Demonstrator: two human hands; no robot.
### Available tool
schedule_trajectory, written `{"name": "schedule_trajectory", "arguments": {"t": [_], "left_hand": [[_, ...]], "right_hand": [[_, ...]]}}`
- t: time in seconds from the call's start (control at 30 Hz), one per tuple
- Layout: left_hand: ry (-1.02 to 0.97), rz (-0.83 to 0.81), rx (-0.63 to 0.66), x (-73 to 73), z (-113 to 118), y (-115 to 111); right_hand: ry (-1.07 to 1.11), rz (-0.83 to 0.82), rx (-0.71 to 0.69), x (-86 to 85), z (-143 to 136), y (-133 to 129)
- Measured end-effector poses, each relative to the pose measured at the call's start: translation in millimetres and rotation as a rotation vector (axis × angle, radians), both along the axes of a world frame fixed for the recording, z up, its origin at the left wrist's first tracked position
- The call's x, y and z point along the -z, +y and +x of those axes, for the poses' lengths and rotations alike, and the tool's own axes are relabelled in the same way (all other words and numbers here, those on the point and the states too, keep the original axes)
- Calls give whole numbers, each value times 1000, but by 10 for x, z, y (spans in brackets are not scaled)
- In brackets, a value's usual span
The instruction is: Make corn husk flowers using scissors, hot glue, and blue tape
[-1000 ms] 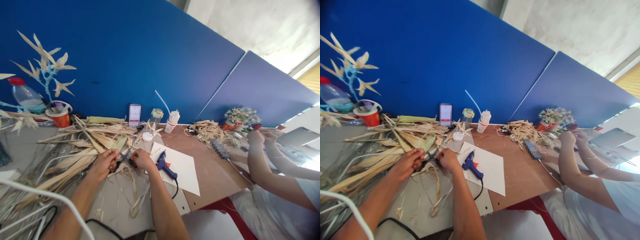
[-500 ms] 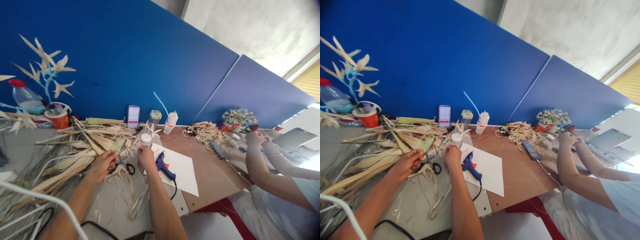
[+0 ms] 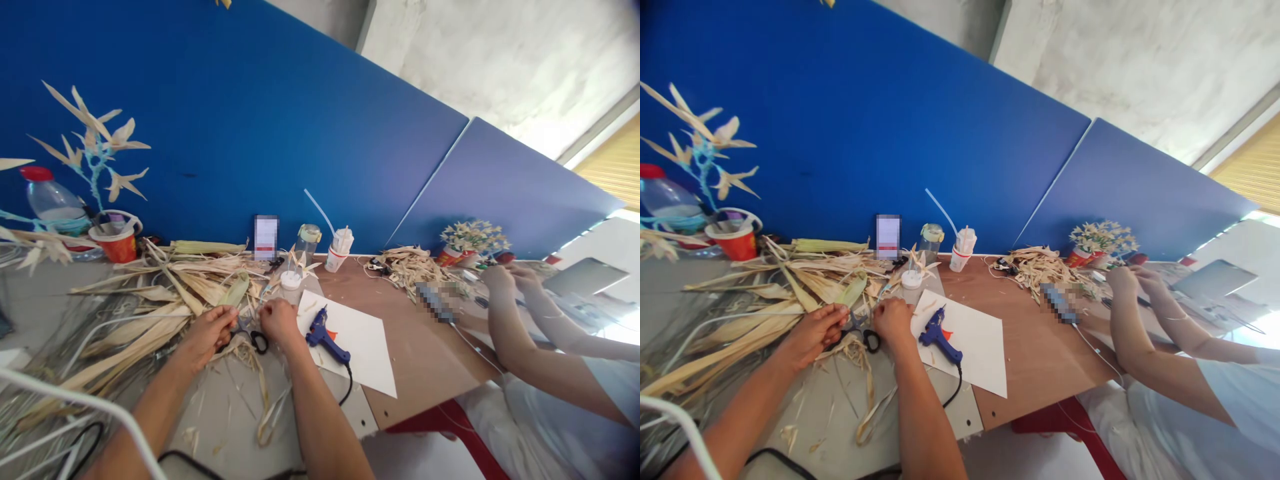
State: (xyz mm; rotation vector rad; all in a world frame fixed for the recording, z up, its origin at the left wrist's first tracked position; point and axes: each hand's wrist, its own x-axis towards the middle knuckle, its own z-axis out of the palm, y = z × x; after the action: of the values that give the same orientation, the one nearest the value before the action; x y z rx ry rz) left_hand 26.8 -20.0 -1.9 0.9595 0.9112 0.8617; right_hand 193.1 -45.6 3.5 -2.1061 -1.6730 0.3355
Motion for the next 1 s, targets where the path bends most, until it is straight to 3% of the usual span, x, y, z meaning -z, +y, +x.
{"name": "schedule_trajectory", "arguments": {"t": [0.17, 0.53, 0.67, 0.87, 1.0], "left_hand": [[-4, -3, 13, -4, -2, 0], [-5, -13, 14, 12, -2, 3], [-14, 0, 2, -4, 2, -4], [-40, 9, 0, -38, -4, -13], [-54, -1, -25, -45, 0, -17]], "right_hand": [[139, 196, 203, -68, 78, -15], [298, 313, 376, -110, 226, 12], [370, 301, 299, -67, 238, 21], [442, 303, -22, 1, 69, 3], [450, 363, -40, -41, 19, -6]]}}
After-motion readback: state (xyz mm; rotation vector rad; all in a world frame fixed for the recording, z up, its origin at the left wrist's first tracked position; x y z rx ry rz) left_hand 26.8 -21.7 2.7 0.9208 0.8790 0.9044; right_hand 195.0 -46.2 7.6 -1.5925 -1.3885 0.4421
